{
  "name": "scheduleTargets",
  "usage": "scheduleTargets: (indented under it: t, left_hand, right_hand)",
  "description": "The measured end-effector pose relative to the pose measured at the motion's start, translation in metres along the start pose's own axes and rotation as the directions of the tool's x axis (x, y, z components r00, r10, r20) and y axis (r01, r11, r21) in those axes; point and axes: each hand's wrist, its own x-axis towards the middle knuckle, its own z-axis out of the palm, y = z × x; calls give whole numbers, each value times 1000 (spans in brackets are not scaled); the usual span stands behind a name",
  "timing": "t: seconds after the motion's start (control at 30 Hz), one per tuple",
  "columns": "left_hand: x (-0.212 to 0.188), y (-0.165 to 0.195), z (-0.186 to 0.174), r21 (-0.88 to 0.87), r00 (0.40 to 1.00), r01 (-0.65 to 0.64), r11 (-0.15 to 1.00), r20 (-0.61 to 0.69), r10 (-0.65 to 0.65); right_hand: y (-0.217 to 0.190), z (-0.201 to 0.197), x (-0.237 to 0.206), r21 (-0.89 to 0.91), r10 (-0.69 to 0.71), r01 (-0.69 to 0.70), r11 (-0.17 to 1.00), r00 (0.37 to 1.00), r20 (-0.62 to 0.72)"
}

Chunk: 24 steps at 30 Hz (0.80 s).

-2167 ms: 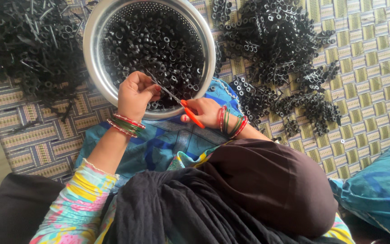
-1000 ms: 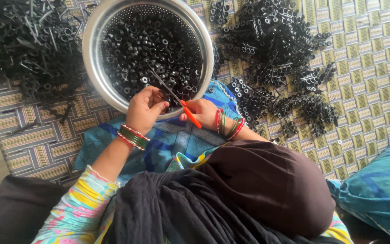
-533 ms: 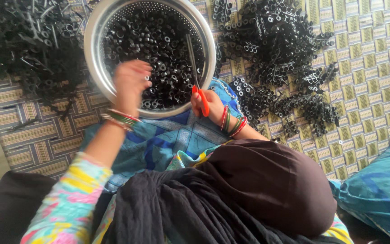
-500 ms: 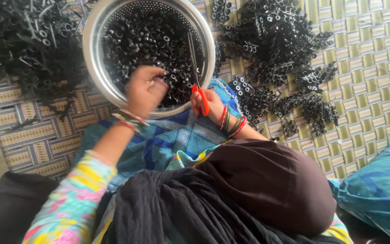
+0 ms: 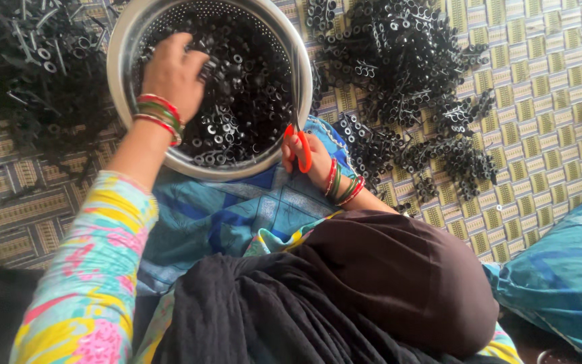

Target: The person sits on a mat and uses red-handled scissors to cut small black metal rings from a metal bowl. The cut pieces are dropped back into the bowl or onto the mat.

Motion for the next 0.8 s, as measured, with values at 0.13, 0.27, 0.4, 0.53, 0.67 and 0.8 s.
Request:
scheduleTargets:
  t: [0.13, 0.27, 0.4, 0.53, 0.67, 0.8]
  left_hand:
    - [-19, -16, -18, -62, 988, 145, 987, -50, -149]
    - [-36, -1, -12, -89, 970, 209, 974, -105, -218]
    - [-31, 26, 6, -199, 978, 189, 962, -48, -202]
    - [-7, 39, 17, -164, 992, 123, 979, -18, -128]
    - [11, 43, 21, 66, 994, 105, 992, -6, -105]
    - [1, 51, 23, 10, 993, 96, 995, 66, -96]
  right_hand:
    - [8, -5, -1, 5, 18, -18, 1000, 1000, -17]
    - [13, -5, 0, 14, 1, 0, 1000, 996, -86]
    - [7, -4, 3, -111, -84, 71, 991, 990, -115]
    - [-3, 0, 2, -256, -106, 61, 965, 980, -168]
    - [-12, 6, 2, -269, -87, 32, 963, 977, -196]
    - [-24, 8, 3, -282, -115, 63, 957, 979, -171]
